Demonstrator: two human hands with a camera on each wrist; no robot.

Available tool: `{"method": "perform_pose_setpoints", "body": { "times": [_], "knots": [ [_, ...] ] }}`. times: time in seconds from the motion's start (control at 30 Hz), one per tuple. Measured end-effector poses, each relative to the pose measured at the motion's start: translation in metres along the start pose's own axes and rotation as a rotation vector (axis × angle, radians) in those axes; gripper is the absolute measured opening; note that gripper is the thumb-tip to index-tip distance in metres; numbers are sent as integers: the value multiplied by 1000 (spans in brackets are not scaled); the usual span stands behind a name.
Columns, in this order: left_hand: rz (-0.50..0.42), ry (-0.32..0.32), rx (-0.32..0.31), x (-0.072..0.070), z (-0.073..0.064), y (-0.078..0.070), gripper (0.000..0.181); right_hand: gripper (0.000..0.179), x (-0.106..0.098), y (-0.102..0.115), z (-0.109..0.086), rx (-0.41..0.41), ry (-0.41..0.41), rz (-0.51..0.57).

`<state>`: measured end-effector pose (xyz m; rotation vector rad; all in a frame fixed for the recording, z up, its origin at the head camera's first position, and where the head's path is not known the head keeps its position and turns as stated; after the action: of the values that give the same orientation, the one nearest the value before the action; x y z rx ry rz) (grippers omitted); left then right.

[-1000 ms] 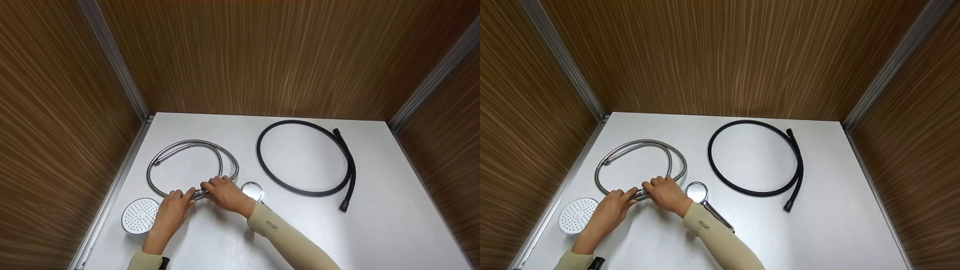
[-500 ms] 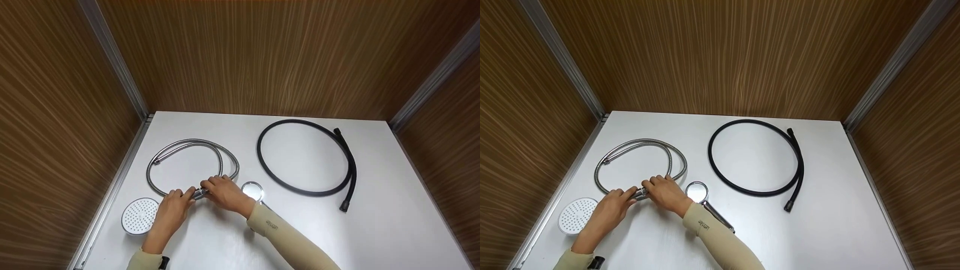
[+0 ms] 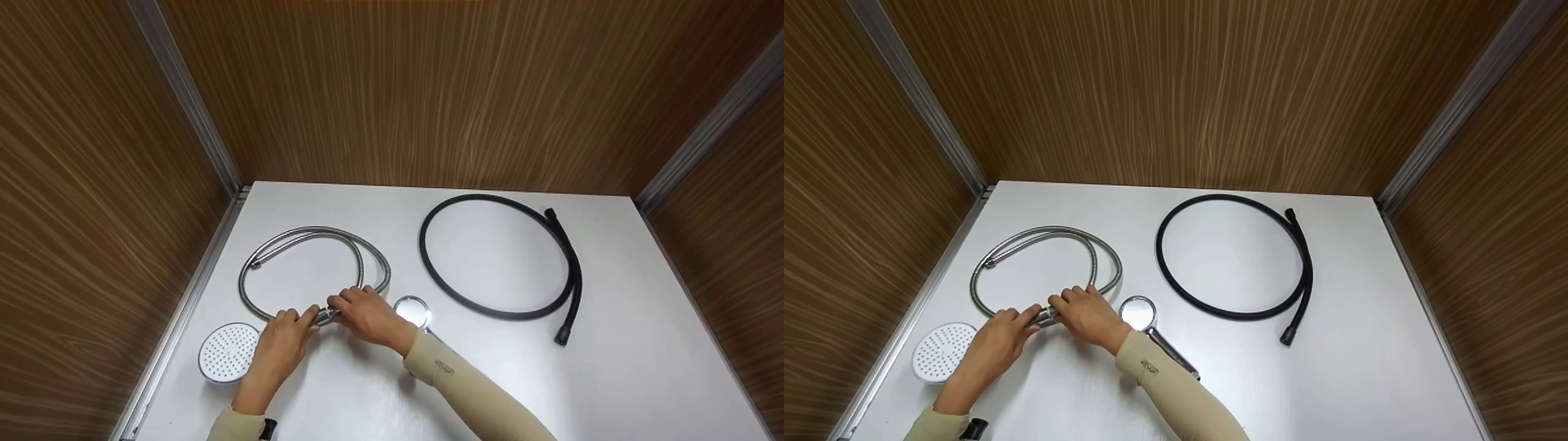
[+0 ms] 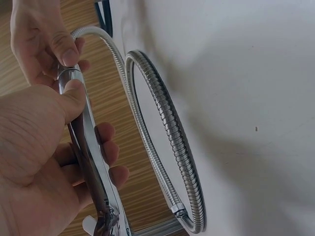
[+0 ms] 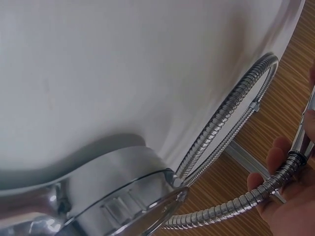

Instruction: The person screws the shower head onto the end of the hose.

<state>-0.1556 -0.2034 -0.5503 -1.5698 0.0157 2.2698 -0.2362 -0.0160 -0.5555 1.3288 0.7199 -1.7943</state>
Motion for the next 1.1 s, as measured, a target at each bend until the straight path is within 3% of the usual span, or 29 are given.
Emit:
{"method": "perform_pose_setpoints", "body": {
  "times": [0.47,1.1],
  "knots": [
    [-13,-22,8,2,-1,2,35,30,2,1,0,14,46,4],
    [-1,-22,15,0,-2,2,36,36,3,3,1,20,-3,-25]
  ]
}}
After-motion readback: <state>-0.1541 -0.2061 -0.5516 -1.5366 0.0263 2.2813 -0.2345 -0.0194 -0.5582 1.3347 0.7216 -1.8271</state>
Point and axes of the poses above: each hand's wrist, its own z-axis towards the middle knuckle, its own x-axis out of the palm, y = z × x, the point moved 2 cm from there along z, towards the middle knuckle, and after that the axes turned 2 degrees about -z, right-handed, at the moved point
